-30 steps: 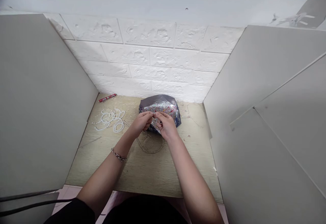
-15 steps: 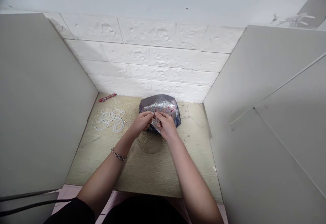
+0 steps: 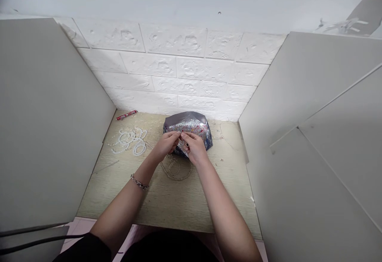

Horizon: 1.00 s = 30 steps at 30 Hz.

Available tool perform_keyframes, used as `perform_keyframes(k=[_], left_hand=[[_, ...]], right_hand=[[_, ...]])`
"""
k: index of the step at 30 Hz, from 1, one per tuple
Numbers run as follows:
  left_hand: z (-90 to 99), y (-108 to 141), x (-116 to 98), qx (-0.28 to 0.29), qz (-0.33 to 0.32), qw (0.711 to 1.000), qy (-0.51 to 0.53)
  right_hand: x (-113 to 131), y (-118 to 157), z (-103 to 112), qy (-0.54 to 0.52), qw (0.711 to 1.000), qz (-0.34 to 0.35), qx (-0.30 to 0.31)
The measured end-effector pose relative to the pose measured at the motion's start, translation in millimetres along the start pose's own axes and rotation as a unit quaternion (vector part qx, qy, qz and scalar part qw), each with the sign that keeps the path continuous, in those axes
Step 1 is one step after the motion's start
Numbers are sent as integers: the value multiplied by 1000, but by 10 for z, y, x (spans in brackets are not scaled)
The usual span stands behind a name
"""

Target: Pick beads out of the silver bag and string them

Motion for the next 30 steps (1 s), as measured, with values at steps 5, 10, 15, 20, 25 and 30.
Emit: perform_keyframes(k=[5, 10, 15, 20, 25, 30], left_hand=[[-4, 12, -11, -4, -3, 1000, 17], [1, 23, -28, -10, -1, 1000, 10], [-16, 13, 20, -13, 19, 999, 29], [-59, -2, 81, 6, 40, 998, 42], [-38, -14, 76, -12, 34, 999, -2], [-8, -25, 38, -32, 0, 999, -37]], right_hand=[[1, 5, -18, -10, 1000, -6, 18], [-18, 7, -35, -25, 999, -18, 33], [23, -18, -18, 41, 998, 47, 25], [31, -44, -6, 123, 987, 96, 45], [-8, -53, 12, 124, 988, 85, 39], [-28, -43, 22, 71, 996, 52, 10]])
Point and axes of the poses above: each hand's wrist, its own y-axis away from the middle knuckle, its own z-axis out of the back of the hand, x = y × z, the point moved 6 cm from there along -y, towards the middle knuckle, and after that the axes turned 6 degrees about z, right-handed, at the moved point
